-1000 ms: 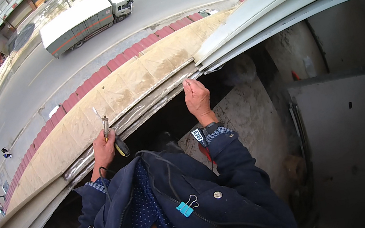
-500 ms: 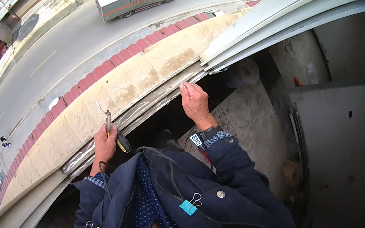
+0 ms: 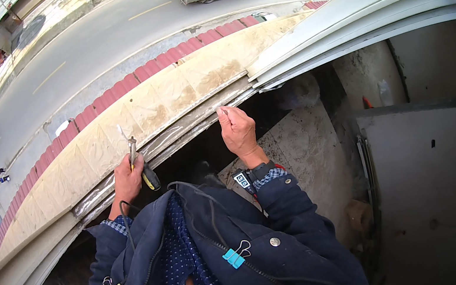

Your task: The person uses a screwdriver and a small brush to work on the upper window frame, repeatedly scraping and brushing along the seal. The person continues this process along the length of the frame while standing inside a room with a street view outside.

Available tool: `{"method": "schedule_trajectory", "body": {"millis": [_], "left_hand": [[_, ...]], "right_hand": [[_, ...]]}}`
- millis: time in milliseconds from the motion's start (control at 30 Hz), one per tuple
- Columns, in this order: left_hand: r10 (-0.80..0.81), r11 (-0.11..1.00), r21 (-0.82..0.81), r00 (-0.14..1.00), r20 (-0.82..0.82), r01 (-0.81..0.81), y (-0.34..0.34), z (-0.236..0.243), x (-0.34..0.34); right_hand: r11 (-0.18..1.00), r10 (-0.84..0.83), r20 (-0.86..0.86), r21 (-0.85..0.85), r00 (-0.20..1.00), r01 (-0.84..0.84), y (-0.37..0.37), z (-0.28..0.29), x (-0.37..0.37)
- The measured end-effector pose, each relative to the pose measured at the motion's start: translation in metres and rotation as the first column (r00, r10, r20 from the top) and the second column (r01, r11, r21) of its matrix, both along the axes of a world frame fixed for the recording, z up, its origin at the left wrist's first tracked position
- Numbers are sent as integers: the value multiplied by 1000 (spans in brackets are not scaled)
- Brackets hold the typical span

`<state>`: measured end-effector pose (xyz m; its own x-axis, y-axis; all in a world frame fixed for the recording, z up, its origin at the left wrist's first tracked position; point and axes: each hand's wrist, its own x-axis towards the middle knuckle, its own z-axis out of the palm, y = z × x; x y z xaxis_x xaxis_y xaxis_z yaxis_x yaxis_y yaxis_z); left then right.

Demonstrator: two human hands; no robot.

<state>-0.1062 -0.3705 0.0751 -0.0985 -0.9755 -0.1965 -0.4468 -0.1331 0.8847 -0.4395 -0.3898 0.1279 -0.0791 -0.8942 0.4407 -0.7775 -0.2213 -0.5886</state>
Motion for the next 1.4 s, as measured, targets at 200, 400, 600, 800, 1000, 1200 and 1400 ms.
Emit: {"method": "schedule_trajectory", "body": {"millis": [200, 400, 600, 800, 1000, 1200, 1400], "left_hand": [[-8, 991, 132, 1000, 23, 5, -1, 3, 2], [-1, 998, 69, 1000, -9, 2, 2, 6, 2], [136, 934, 357, 946, -293, -24, -3, 31, -5], [207, 949, 315, 719, -664, 18, -17, 77, -21], [311, 950, 279, 422, -851, -137, -30, 100, -46], [341, 938, 275, 428, -837, -210, -23, 92, -53], [275, 955, 155, 553, -786, -254, -22, 88, -52]], "right_hand": [[993, -114, -119, 16, 986, 117, -10, 2, -14], [997, -53, 97, 58, 994, 48, 1, 19, 23], [998, 56, 167, 18, 984, -60, 4, 42, 46], [837, -64, 453, 509, 889, -199, 20, 36, 94], [619, 30, 742, 512, 670, -595, 26, 37, 121], [515, -54, 917, 364, 395, -776, 20, 34, 144], [520, -43, 921, 353, 388, -778, 12, 29, 142]]}}
